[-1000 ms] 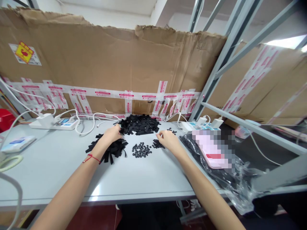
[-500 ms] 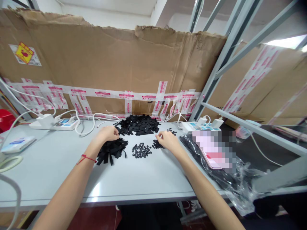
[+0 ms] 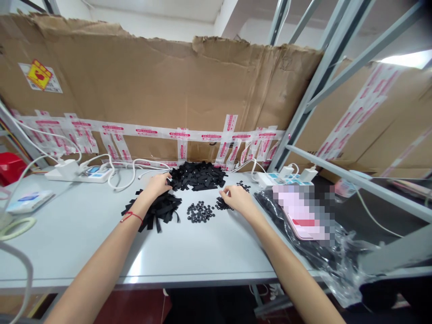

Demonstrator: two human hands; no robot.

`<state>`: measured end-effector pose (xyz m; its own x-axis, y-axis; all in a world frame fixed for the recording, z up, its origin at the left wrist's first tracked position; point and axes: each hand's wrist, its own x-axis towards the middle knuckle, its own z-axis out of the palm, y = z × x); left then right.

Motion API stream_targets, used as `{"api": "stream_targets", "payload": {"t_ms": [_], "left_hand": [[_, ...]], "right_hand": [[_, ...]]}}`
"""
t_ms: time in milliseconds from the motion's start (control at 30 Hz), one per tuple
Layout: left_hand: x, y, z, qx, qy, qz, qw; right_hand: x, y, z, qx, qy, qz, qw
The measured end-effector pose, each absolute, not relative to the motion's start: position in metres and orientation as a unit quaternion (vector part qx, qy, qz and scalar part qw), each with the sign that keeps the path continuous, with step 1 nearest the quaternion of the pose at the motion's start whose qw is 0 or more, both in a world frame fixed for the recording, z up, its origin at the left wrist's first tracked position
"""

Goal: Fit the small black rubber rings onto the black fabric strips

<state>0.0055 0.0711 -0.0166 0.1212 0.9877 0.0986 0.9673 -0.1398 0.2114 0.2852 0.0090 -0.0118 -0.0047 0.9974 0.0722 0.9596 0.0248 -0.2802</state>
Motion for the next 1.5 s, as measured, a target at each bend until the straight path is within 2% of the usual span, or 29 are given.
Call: {"api": "stream_targets", "payload": {"t_ms": [333, 500, 633, 733, 833, 900, 1200, 1367, 1500], "left_hand": [[-0.002, 0.081, -0.021, 0.681, 0.703, 0.152, 0.139], [0.001, 0.088, -0.029, 0.691, 0.665, 0.206, 0.196], [0.015, 0.084, -0.028, 0.689, 0.585, 0.346, 0.251], [0.034, 0.071, -0.02, 0.682, 0.456, 0.442, 0.362], [0.055, 0.049, -0.011, 0.701, 0.368, 0.425, 0.439], [0.065, 0.036, -0.007, 0.709, 0.326, 0.406, 0.476], [0.074, 0.018, -0.01, 0.714, 0.273, 0.365, 0.531], [0.077, 0.017, -0.014, 0.698, 0.292, 0.367, 0.541], [0.078, 0.016, -0.013, 0.707, 0.325, 0.309, 0.546]], "right_hand": [[0.282, 0.005, -0.007, -0.689, -0.71, 0.075, 0.124], [0.281, 0.004, -0.007, -0.695, -0.705, 0.078, 0.123], [0.282, 0.007, -0.009, -0.686, -0.706, 0.077, 0.157], [0.281, 0.007, -0.01, -0.642, -0.722, 0.077, 0.247], [0.276, 0.003, -0.01, -0.495, -0.776, 0.12, 0.372], [0.272, 0.0, -0.009, -0.397, -0.8, 0.192, 0.408], [0.265, 0.001, -0.012, -0.325, -0.692, 0.471, 0.441], [0.265, 0.003, -0.013, -0.312, -0.66, 0.513, 0.452], [0.265, 0.006, -0.014, -0.298, -0.669, 0.506, 0.455]]}}
